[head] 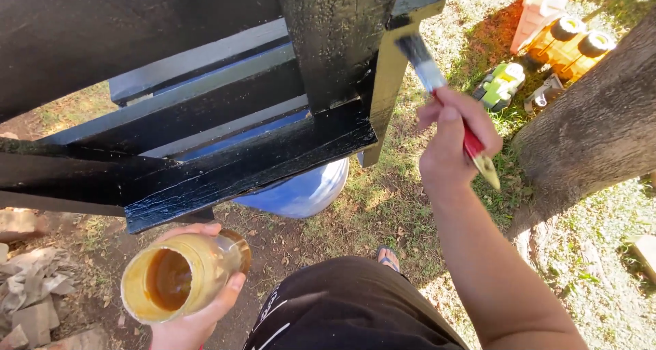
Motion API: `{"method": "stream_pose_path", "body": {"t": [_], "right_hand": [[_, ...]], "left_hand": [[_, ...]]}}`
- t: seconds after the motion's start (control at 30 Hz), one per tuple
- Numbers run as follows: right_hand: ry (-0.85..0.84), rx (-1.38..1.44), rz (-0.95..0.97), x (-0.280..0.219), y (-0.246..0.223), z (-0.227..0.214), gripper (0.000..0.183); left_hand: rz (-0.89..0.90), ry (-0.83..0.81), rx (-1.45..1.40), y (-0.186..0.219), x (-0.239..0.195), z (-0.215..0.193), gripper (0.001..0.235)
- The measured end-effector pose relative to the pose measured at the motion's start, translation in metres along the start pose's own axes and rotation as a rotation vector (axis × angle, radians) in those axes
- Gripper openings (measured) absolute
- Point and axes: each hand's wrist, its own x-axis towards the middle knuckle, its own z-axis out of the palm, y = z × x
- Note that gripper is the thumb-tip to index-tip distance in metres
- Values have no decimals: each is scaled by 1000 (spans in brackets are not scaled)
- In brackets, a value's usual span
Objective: The person paints a wooden structure black using a paintbrush and a container of paint. They repeatedly dip the brush into the container and apply the paint to the wood's surface, covering various sections of the frame.
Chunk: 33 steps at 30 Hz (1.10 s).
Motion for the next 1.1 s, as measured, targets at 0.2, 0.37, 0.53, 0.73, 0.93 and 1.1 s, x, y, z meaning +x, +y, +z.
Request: {"method": "stream_pose_path", "body": {"t": [0.2,0.37,0.53,0.73,0.93,1.1], "right_hand": [[-68,-77,34,1,21,4,19],[0,69,-154,-5,22,0,24],[-124,-117,39,-2,28,17,16],[-265,-261,705,-14,-8,-4,21],[-114,-312,160,-12,8,-10,15],[-318,-254,387,-53,69,-5,18]], "left_hand": [[25,20,-5,3,0,3,56],[66,15,7,-7,1,-3,57],[10,12,-23,3,0,0,54],[75,4,-45,-9,3,-2,63],[135,-26,-4,10,1,-3,65],[305,-140,55,-14,10,-9,77]]}}
